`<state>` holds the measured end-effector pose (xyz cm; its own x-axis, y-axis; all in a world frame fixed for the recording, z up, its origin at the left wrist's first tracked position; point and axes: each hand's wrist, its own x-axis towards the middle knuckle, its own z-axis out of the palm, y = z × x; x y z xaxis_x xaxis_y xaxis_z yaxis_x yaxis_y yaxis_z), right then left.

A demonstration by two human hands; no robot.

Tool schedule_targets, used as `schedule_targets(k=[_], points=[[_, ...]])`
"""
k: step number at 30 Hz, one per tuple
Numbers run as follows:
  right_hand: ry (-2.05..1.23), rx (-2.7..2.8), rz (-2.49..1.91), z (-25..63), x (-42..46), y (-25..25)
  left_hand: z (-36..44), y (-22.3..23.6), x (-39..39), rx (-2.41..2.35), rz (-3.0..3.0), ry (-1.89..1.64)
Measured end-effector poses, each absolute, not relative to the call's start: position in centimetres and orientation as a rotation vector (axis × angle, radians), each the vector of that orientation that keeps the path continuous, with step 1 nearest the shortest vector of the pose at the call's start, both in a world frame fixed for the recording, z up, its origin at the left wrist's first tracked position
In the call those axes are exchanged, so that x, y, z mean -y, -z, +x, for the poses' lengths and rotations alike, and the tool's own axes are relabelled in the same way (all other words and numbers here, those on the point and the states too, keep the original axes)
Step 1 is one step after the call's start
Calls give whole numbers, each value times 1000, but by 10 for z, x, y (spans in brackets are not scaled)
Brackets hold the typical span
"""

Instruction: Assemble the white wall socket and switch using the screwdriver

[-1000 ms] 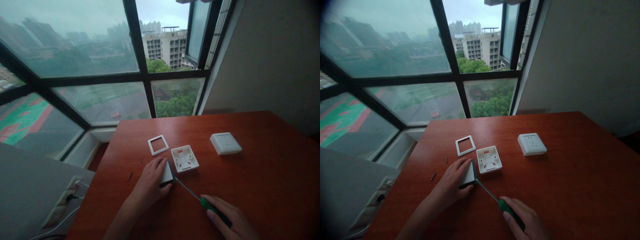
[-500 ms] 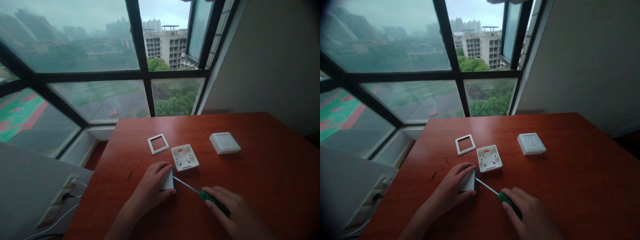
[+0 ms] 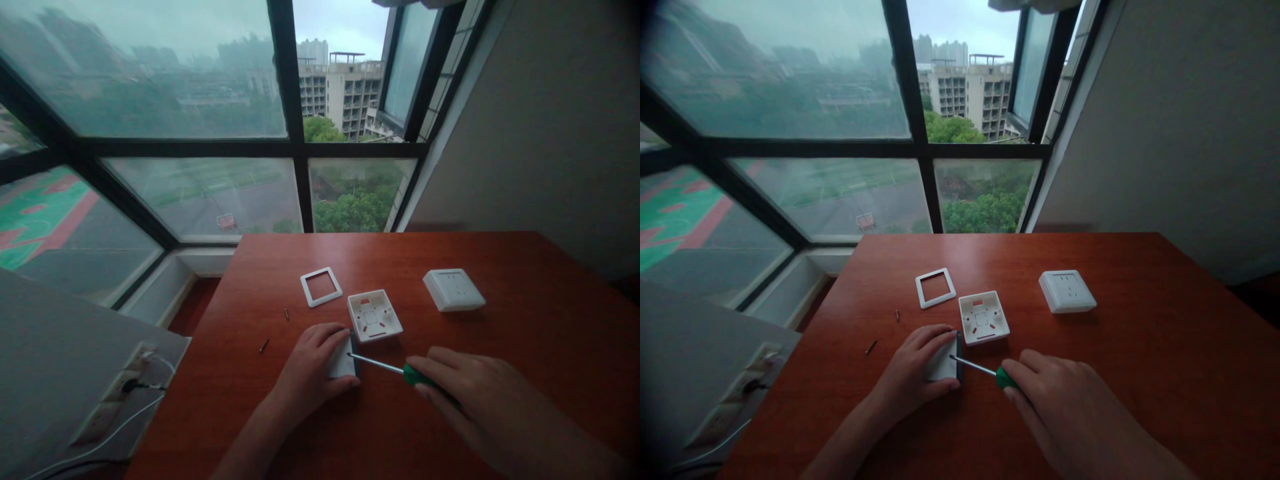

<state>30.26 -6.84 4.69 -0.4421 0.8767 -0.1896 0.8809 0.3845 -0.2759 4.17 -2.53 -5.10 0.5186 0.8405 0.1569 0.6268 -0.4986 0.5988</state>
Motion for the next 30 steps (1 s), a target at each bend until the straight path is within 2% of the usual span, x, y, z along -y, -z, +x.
schedule_targets(k=[11, 18, 30], points=[[595, -2578, 1583, 297, 55, -59, 48, 52, 28, -1226, 2217, -640], [430, -2650, 1518, 304, 44, -80, 48, 56, 29, -1245, 2225, -662], [287, -2565, 1344, 284, 35, -80, 48, 58, 28, -1249, 2239, -673]])
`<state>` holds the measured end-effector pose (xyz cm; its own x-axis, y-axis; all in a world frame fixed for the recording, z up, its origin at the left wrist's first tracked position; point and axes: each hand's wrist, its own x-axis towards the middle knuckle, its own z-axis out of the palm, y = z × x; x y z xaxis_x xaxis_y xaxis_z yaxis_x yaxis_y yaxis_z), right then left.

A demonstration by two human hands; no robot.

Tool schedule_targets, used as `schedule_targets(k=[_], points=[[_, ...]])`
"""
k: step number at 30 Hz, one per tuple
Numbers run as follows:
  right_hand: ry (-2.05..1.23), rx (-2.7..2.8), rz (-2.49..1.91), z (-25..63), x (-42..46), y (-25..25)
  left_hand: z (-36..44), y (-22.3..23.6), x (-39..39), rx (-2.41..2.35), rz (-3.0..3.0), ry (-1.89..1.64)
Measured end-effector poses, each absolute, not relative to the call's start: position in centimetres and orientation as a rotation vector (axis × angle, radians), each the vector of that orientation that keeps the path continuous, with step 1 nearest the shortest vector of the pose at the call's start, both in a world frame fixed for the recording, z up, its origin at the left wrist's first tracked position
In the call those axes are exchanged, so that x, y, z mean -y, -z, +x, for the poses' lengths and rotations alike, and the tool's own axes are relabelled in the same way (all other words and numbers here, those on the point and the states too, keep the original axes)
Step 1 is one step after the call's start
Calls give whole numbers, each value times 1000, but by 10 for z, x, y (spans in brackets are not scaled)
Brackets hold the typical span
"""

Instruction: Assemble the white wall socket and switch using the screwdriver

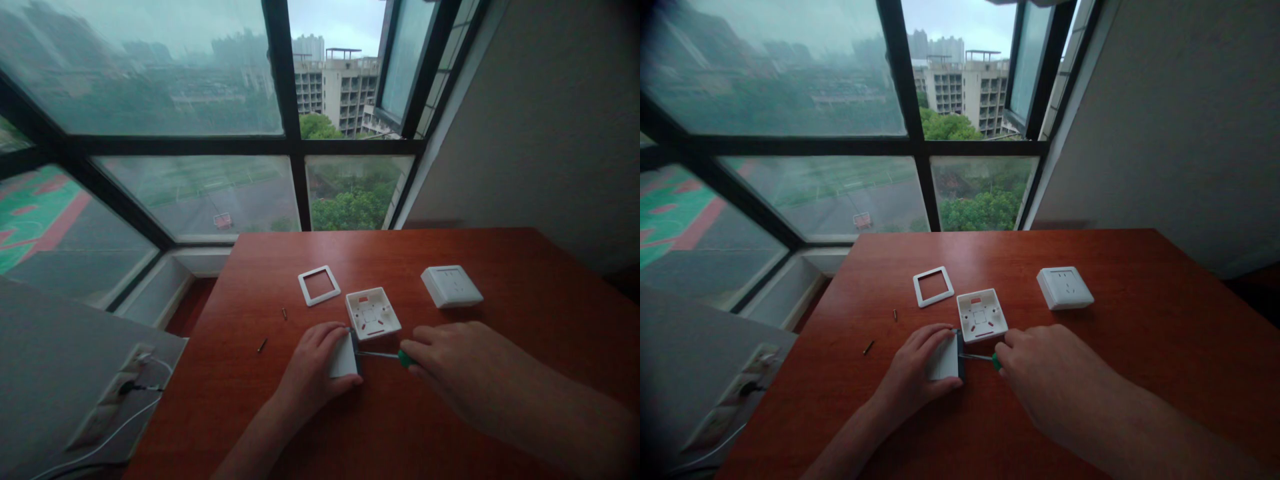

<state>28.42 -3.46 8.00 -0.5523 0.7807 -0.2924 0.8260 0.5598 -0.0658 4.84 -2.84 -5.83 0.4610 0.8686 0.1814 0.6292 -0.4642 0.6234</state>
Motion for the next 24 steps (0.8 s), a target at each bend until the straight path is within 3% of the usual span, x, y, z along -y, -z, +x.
schedule_targets(k=[7, 12, 16, 22, 24], points=[[319, -2456, 1345, 273, 5, -98, 47, 62, 28, -1255, 2272, -664], [910, -2443, 1354, 295, -19, -86, 46, 61, 26, -1253, 2278, -669], [1445, -2077, 1456, 310, -19, -69, 45, 58, 25, -1229, 2272, -652], [1318, -2449, 1439, 315, -1, -55, 44, 56, 26, -1226, 2245, -626], [1475, -2380, 1411, 321, 3, -44, 43, 57, 27, -1216, 2231, -613]])
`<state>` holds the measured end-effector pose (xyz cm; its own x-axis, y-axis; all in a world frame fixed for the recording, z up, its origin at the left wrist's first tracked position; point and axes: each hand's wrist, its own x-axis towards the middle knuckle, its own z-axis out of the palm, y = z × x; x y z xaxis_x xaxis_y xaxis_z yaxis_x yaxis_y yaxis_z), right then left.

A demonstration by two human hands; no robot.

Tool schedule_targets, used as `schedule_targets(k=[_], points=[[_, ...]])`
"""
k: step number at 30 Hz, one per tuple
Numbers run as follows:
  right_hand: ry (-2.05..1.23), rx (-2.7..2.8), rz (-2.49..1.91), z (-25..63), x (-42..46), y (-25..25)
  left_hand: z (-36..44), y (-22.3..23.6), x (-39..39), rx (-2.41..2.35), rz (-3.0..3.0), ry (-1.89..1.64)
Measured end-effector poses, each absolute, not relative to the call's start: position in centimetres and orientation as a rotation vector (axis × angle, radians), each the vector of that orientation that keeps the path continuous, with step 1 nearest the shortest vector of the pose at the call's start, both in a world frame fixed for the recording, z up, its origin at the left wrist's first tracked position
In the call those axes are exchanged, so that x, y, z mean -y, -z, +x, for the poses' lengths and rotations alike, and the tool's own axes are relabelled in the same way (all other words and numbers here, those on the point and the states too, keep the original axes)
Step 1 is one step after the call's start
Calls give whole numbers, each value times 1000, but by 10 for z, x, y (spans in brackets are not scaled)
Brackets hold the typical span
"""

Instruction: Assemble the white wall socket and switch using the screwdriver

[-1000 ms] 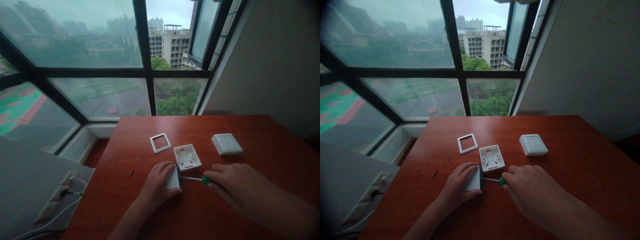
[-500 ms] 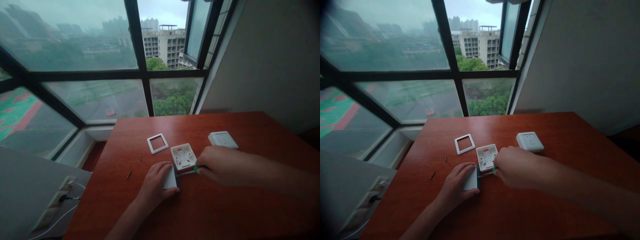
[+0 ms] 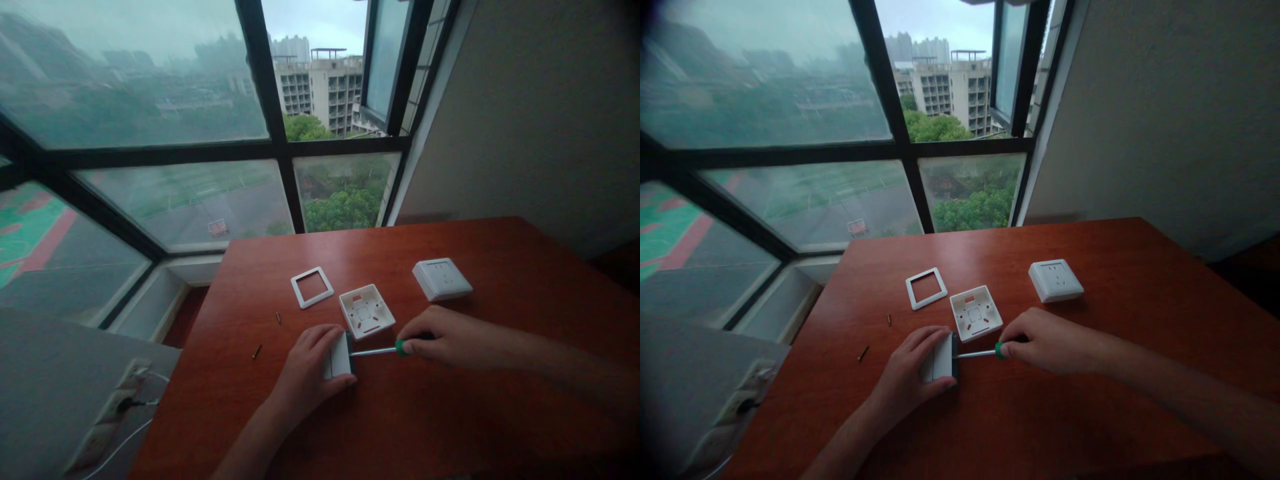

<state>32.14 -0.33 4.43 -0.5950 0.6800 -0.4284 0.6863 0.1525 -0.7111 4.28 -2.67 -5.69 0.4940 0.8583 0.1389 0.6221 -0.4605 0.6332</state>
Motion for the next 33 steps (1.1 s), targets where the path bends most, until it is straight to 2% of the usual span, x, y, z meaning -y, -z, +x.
schedule_targets(k=[3, 8, 12, 18, 25, 29, 33], points=[[1766, -2182, 1457, 333, 10, -20, 42, 57, 26, -1199, 2185, -626], [1979, -2003, 1653, 340, 29, 11, 46, 51, 25, -1130, 1987, -786], [1850, -2125, 1758, 336, 44, 12, 46, 39, 21, -1115, 1887, -925], [1614, -2227, 1966, 335, 61, 6, 23, 25, -16, -1339, 2046, -940], [1536, -2202, 2094, 333, 71, 14, 9, 28, -73, -1279, 2384, -675], [1536, -2161, 2145, 335, 75, 21, 10, 31, -65, -1307, 2420, -653], [1571, -2147, 2139, 336, 77, 24, 14, 27, -28, -1581, 2347, -626]])
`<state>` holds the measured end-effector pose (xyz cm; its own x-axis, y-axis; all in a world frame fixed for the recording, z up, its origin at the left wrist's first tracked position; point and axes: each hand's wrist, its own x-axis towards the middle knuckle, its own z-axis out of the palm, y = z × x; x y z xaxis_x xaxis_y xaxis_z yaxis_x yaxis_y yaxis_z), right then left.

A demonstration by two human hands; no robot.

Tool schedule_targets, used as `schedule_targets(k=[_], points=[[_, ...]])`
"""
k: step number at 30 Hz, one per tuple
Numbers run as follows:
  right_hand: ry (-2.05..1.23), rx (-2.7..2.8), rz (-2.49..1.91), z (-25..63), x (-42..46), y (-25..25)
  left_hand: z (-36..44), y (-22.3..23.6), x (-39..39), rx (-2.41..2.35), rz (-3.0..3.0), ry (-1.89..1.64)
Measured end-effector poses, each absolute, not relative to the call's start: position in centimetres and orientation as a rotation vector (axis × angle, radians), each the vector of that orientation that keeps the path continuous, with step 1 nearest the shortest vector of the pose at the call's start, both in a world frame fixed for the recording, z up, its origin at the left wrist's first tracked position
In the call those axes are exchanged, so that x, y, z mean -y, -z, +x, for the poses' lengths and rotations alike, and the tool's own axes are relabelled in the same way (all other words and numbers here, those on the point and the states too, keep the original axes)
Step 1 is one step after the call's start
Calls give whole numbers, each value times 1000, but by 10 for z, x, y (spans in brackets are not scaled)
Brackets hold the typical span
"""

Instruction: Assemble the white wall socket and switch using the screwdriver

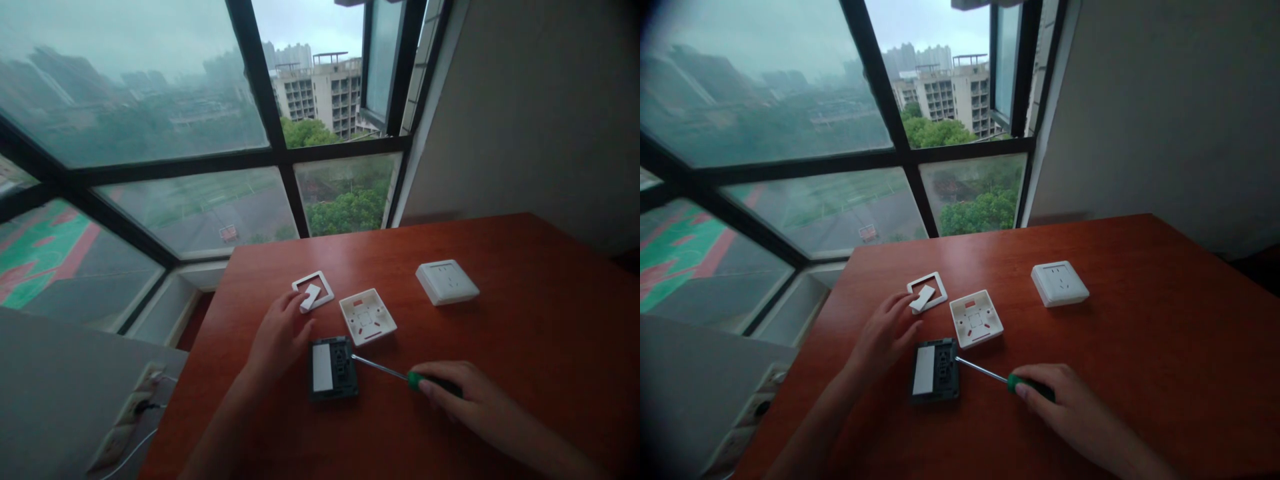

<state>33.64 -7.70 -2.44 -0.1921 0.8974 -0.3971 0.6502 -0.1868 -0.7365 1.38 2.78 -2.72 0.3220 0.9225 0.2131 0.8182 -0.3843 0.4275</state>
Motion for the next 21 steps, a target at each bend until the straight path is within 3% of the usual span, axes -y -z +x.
schedule_targets(k=[8, 21], points=[[-1248, 1753, -1804, 332, 78, 23, 46, 31, 42, -1939, 2331, -270], [-1245, 1851, -1810, 327, 77, 12, 32, 36, 37, -1647, 2180, -349]])
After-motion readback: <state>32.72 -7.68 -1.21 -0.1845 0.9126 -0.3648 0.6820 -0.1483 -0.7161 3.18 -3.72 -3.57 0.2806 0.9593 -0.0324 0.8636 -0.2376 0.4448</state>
